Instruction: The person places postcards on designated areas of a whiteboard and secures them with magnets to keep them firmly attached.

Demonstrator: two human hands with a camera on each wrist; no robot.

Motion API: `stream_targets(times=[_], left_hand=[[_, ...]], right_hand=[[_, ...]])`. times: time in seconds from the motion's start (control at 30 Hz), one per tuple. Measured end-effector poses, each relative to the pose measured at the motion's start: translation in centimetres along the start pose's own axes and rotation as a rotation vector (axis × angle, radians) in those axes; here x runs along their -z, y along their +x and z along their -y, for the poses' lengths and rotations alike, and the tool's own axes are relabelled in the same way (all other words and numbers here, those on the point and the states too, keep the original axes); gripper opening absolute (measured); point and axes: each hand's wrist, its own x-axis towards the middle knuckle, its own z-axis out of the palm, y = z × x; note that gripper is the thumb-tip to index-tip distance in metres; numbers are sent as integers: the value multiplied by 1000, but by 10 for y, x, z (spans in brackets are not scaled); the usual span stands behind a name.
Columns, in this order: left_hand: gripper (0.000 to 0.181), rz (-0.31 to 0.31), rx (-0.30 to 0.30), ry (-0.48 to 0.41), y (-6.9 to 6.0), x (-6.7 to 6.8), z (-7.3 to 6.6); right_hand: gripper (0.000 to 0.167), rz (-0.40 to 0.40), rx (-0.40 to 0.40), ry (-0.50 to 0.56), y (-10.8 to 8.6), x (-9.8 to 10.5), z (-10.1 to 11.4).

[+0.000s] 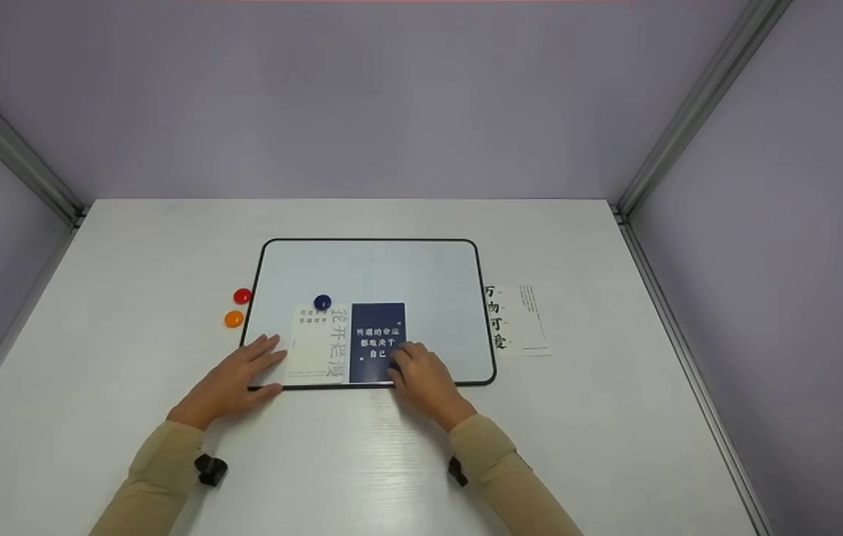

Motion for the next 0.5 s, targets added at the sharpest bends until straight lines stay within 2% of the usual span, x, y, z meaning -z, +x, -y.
stream_targets(times=[0.1, 0.3, 0.5], left_hand=[[57, -15, -11, 4, 0, 0, 0], [53, -83, -34, 29, 0, -1, 2], [51, -134, -47, 30, 0, 3, 3]], right_hand=[[36, 37, 22, 15, -2, 0, -1], [43, 107, 75, -2, -5, -1, -2], [48, 207, 75, 8, -7, 0, -2]])
